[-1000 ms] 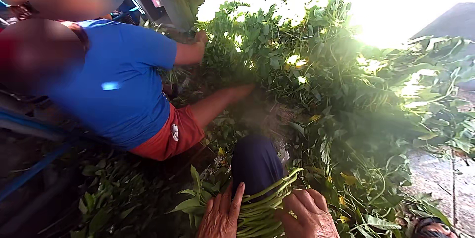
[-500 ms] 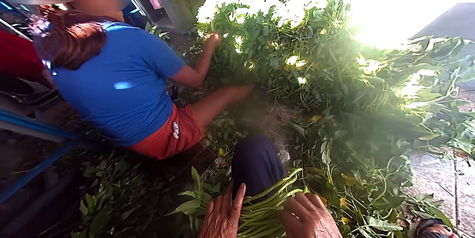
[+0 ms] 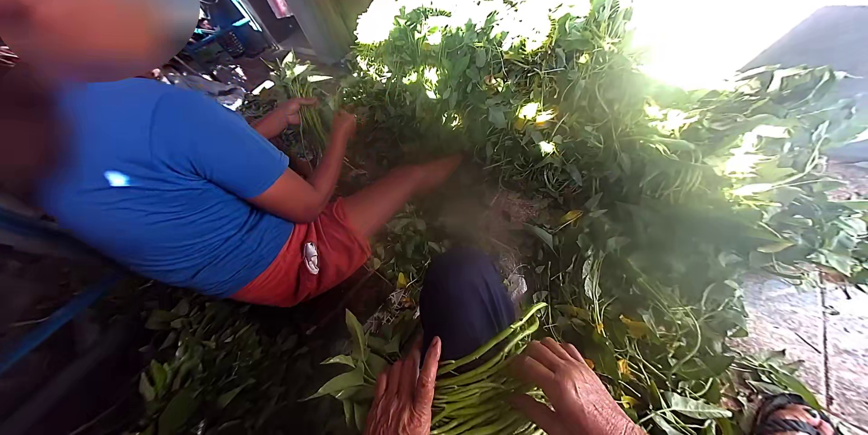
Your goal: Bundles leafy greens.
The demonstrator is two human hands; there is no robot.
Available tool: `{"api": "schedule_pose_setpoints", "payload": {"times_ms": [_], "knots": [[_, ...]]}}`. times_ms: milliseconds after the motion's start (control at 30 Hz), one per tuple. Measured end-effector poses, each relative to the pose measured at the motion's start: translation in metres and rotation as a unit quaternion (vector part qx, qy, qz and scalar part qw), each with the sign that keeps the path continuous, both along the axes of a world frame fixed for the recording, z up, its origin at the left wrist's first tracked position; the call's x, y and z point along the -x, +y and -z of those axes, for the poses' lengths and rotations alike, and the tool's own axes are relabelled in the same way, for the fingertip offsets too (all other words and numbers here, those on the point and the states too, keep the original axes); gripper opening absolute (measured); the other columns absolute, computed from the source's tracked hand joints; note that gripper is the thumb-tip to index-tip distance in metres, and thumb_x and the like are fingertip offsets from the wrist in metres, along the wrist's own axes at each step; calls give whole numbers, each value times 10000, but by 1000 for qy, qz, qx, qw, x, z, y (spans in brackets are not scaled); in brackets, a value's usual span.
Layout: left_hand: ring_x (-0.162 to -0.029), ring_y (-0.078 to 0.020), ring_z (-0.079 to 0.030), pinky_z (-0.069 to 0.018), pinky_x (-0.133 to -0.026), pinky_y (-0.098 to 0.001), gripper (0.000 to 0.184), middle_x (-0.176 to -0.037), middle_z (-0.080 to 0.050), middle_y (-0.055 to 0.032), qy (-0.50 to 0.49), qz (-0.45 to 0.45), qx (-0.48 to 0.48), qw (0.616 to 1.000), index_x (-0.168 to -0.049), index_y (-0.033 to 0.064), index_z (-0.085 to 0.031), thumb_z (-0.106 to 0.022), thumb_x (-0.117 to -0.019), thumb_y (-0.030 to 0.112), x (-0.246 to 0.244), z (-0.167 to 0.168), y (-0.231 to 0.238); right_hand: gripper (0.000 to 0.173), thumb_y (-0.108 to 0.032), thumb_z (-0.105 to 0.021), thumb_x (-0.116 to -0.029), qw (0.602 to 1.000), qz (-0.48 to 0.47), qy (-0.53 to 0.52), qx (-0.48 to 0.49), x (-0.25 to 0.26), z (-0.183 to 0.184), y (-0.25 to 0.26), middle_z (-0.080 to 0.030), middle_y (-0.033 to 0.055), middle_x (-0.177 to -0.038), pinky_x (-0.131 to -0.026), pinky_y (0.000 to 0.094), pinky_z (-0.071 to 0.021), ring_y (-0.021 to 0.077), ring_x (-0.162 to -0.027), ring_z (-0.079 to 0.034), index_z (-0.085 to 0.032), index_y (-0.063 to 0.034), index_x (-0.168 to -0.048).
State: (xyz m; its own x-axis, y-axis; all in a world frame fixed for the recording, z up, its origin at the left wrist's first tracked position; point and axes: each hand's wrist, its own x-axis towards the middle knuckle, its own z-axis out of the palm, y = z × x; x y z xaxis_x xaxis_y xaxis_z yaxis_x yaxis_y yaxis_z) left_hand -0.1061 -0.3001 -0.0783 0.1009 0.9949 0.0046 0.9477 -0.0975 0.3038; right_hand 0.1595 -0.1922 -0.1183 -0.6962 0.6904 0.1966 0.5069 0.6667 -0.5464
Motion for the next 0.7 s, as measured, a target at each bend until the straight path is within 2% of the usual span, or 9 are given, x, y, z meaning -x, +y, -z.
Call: {"api": "schedule_pose_setpoints", "payload": {"times_ms": [133, 300, 433, 467, 500, 567, 600, 633, 700], "knots": [[-1276, -416, -564, -468, -987, -567, 1306, -1556, -411, -304, 20, 4, -12, 1000, -1579, 58, -380, -471, -675, 997, -2, 3, -3, 182, -354, -701, -923, 998, -51, -13, 27, -1, -6, 5, -694, 52, -989, -822, 530, -524, 300, -989, -662, -707, -184, -988], [-1335, -452, -508, -441, -1016, -589, 1190, -1580, -369, -309, 50, 26, -21, 998, -1580, 177, -416, -500, -697, 970, -3, 5, -7, 198, -308, -694, -932, 993, -89, -27, 76, -2, -13, 5, -697, 88, -973, -868, 557, -512, 330, -996, -664, -711, -149, -1048], [-1341, -438, -509, -413, -1048, -628, 1088, -1544, -431, -290, 42, 23, -35, 998, -1547, 242, -467, -505, -722, 952, -4, 6, -11, 171, -322, -698, -917, 998, -50, 1, -48, 0, -18, 1, -664, 63, -915, -815, 496, -524, 292, -927, -657, -665, -161, -963], [-1303, -427, -536, -420, -1039, -627, 1081, -1496, -481, -285, 40, 19, -48, 998, -1527, 256, -493, -507, -707, 960, -4, 7, -12, 206, -333, -716, -896, 995, -26, 20, -95, 2, -17, 0, -668, 62, -967, -806, 478, -533, 288, -945, -655, -658, -169, -1006], [-1268, -418, -555, -424, -1035, -624, 1097, -1448, -520, -279, 43, 16, -57, 997, -1516, 266, -508, -502, -683, 979, -5, 8, -12, 274, -347, -714, -892, 991, -11, 31, -133, 3, -18, -1, -680, 58, -1101, -860, 468, -538, 282, -1044, -651, -661, -190, -1109], [-1212, -402, -579, -416, -1039, -632, 1158, -1372, -569, -262, 57, 17, -63, 996, -1511, 268, -520, -474, -632, 1020, -5, 8, -13, 430, -372, -663, -905, 985, -17, 19, -172, 7, -17, 0, -642, 44, -1364, -1062, 502, -481, 286, -1323, -567, -625, -223, -1306], [-1196, -390, -590, -407, -1048, -640, 1185, -1341, -588, -247, 69, 18, -66, 995, -1510, 261, -521, -461, -614, 1035, -4, 8, -13, 468, -429, -648, -904, 983, -24, 2, -180, 8, -14, 0, -646, 44, -1366, -1115, 534, -439, 292, -1360, -543, -622, -213, -1318], [-1182, -379, -597, -398, -1058, -644, 1212, -1314, -606, -230, 79, 21, -71, 994, -1506, 242, -526, -454, -600, 1044, -4, 8, -14, 489, -506, -623, -908, 982, -28, -20, -183, 9, -10, -1, -679, 41, -1281, -1129, 566, -420, 292, -1325, -571, -629, -196, -1286], [-1166, -370, -608, -381, -1079, -638, 1252, -1276, -633, -215, 88, 27, -85, 992, -1490, 171, -540, -461, -595, 1043, -4, 8, -15, 504, -603, -525, -969, 983, -31, -51, -176, 10, 5, -7, -696, 52, -1081, -1095, 589, -442, 289, -1162, -654, -620, -161, -1193]]}}
